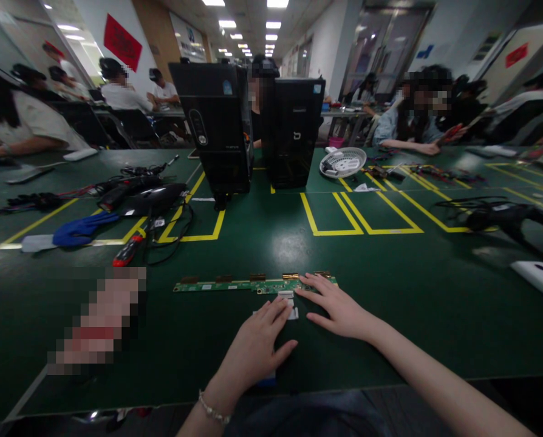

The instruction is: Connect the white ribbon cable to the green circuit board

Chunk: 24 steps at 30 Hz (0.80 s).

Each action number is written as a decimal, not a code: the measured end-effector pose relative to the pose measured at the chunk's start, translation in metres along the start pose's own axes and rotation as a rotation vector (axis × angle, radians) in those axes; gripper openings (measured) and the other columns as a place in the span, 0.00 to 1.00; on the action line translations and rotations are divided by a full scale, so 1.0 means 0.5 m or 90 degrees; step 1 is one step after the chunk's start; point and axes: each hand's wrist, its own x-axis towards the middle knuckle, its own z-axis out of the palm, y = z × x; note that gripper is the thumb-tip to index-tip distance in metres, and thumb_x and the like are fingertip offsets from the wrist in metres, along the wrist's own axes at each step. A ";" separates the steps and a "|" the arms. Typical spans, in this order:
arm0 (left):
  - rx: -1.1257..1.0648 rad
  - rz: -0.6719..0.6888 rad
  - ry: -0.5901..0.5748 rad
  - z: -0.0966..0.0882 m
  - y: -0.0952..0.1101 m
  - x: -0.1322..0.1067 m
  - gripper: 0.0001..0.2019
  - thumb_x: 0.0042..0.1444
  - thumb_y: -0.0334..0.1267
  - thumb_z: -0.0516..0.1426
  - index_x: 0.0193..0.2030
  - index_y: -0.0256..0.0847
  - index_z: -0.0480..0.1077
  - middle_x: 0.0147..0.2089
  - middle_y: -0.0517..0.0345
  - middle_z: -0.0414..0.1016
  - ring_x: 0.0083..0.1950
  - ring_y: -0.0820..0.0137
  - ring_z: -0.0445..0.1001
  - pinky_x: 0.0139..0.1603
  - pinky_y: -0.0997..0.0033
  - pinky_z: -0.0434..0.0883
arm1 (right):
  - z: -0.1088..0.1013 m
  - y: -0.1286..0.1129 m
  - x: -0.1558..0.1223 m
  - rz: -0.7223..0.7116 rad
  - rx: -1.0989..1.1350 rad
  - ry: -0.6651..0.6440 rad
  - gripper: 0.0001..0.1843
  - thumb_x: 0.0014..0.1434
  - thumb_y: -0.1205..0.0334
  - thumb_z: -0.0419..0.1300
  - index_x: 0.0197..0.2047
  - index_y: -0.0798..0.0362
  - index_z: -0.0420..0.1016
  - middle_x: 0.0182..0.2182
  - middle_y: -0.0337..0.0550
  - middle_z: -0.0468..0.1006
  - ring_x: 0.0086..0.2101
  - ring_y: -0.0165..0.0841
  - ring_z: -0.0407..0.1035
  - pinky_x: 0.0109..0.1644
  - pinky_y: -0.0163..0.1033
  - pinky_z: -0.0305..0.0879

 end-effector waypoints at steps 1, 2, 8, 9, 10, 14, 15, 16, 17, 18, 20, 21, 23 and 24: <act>0.002 0.009 -0.001 -0.002 -0.001 0.001 0.30 0.62 0.48 0.55 0.67 0.39 0.57 0.69 0.47 0.60 0.67 0.55 0.61 0.64 0.51 0.64 | 0.000 0.001 0.000 0.000 0.003 0.002 0.30 0.64 0.49 0.54 0.68 0.46 0.58 0.67 0.47 0.55 0.66 0.43 0.46 0.68 0.56 0.49; 0.007 0.018 0.000 -0.004 0.000 0.002 0.29 0.62 0.48 0.56 0.67 0.39 0.58 0.68 0.47 0.60 0.67 0.55 0.61 0.64 0.52 0.63 | 0.001 0.001 0.001 0.000 0.004 0.004 0.30 0.64 0.49 0.54 0.67 0.45 0.59 0.67 0.48 0.56 0.66 0.43 0.46 0.68 0.56 0.49; 0.074 -0.007 0.058 0.017 0.035 0.006 0.27 0.63 0.46 0.55 0.64 0.32 0.61 0.65 0.41 0.65 0.66 0.53 0.63 0.64 0.49 0.63 | 0.002 -0.002 0.001 0.001 -0.005 0.003 0.30 0.64 0.50 0.54 0.68 0.46 0.58 0.67 0.48 0.55 0.66 0.43 0.46 0.68 0.57 0.48; 0.078 -0.017 0.064 0.023 0.041 0.006 0.27 0.63 0.46 0.55 0.64 0.31 0.61 0.65 0.39 0.65 0.66 0.52 0.63 0.64 0.49 0.64 | 0.002 -0.002 0.001 0.002 -0.005 0.002 0.30 0.64 0.50 0.54 0.68 0.46 0.58 0.67 0.48 0.55 0.66 0.43 0.46 0.68 0.57 0.48; 0.077 -0.025 0.068 0.027 0.046 0.005 0.28 0.63 0.47 0.55 0.64 0.30 0.61 0.65 0.38 0.64 0.66 0.51 0.63 0.63 0.49 0.65 | 0.002 -0.003 0.001 0.002 -0.003 0.001 0.30 0.64 0.50 0.54 0.68 0.46 0.58 0.67 0.48 0.55 0.66 0.43 0.46 0.68 0.57 0.48; 0.057 -0.033 0.065 0.028 0.046 0.003 0.27 0.64 0.46 0.53 0.65 0.32 0.59 0.66 0.40 0.63 0.66 0.53 0.62 0.62 0.51 0.66 | 0.000 -0.003 0.001 0.001 0.010 0.007 0.30 0.64 0.50 0.54 0.68 0.45 0.58 0.67 0.48 0.54 0.67 0.43 0.46 0.68 0.57 0.47; 0.053 -0.031 0.056 0.025 0.043 0.003 0.27 0.64 0.45 0.53 0.65 0.33 0.59 0.67 0.41 0.63 0.66 0.53 0.62 0.62 0.52 0.66 | 0.000 -0.003 0.001 0.000 0.011 0.008 0.30 0.64 0.50 0.54 0.68 0.45 0.58 0.68 0.47 0.54 0.67 0.43 0.45 0.68 0.57 0.47; 0.050 -0.029 0.047 0.021 0.039 0.002 0.26 0.64 0.45 0.53 0.66 0.33 0.59 0.67 0.42 0.62 0.67 0.54 0.62 0.62 0.52 0.66 | -0.001 -0.003 0.001 0.000 0.012 0.008 0.30 0.64 0.50 0.54 0.68 0.45 0.58 0.68 0.47 0.54 0.67 0.43 0.45 0.68 0.57 0.47; 0.046 -0.026 0.037 0.018 0.035 0.002 0.27 0.65 0.45 0.53 0.66 0.34 0.58 0.67 0.43 0.62 0.67 0.54 0.61 0.63 0.52 0.66 | -0.001 -0.003 0.001 0.000 0.013 0.007 0.30 0.64 0.50 0.54 0.68 0.45 0.58 0.68 0.47 0.54 0.67 0.43 0.45 0.68 0.57 0.47; 0.042 -0.022 0.030 0.014 0.030 0.001 0.27 0.65 0.45 0.53 0.67 0.34 0.58 0.68 0.43 0.61 0.67 0.55 0.60 0.63 0.52 0.65 | -0.002 -0.003 0.001 0.000 0.012 0.005 0.30 0.64 0.50 0.53 0.68 0.45 0.58 0.68 0.47 0.54 0.67 0.43 0.45 0.68 0.57 0.47; 0.032 -0.012 0.018 0.009 0.022 0.000 0.28 0.64 0.46 0.53 0.68 0.37 0.56 0.69 0.45 0.60 0.68 0.56 0.59 0.64 0.53 0.63 | -0.003 -0.003 0.000 -0.001 0.009 0.000 0.30 0.65 0.49 0.53 0.68 0.46 0.58 0.68 0.47 0.53 0.67 0.43 0.44 0.68 0.57 0.46; 0.027 -0.007 0.013 0.008 0.018 -0.001 0.28 0.64 0.47 0.53 0.68 0.38 0.56 0.69 0.46 0.59 0.68 0.56 0.59 0.64 0.53 0.63 | -0.003 -0.003 0.000 -0.003 0.007 -0.002 0.30 0.65 0.49 0.53 0.68 0.46 0.57 0.68 0.47 0.53 0.67 0.43 0.44 0.68 0.57 0.46; 0.017 0.002 0.000 0.005 0.010 -0.002 0.30 0.64 0.49 0.53 0.69 0.39 0.54 0.70 0.47 0.58 0.68 0.56 0.58 0.64 0.52 0.63 | -0.004 -0.002 0.000 -0.006 0.010 0.000 0.30 0.65 0.50 0.53 0.68 0.46 0.57 0.68 0.47 0.53 0.67 0.43 0.44 0.68 0.58 0.46; 0.013 0.005 -0.009 0.004 0.007 -0.002 0.30 0.64 0.49 0.53 0.69 0.40 0.54 0.70 0.48 0.57 0.68 0.55 0.58 0.64 0.51 0.63 | -0.004 -0.002 0.000 -0.007 0.014 0.002 0.30 0.65 0.50 0.53 0.68 0.45 0.57 0.68 0.47 0.53 0.67 0.43 0.44 0.68 0.58 0.46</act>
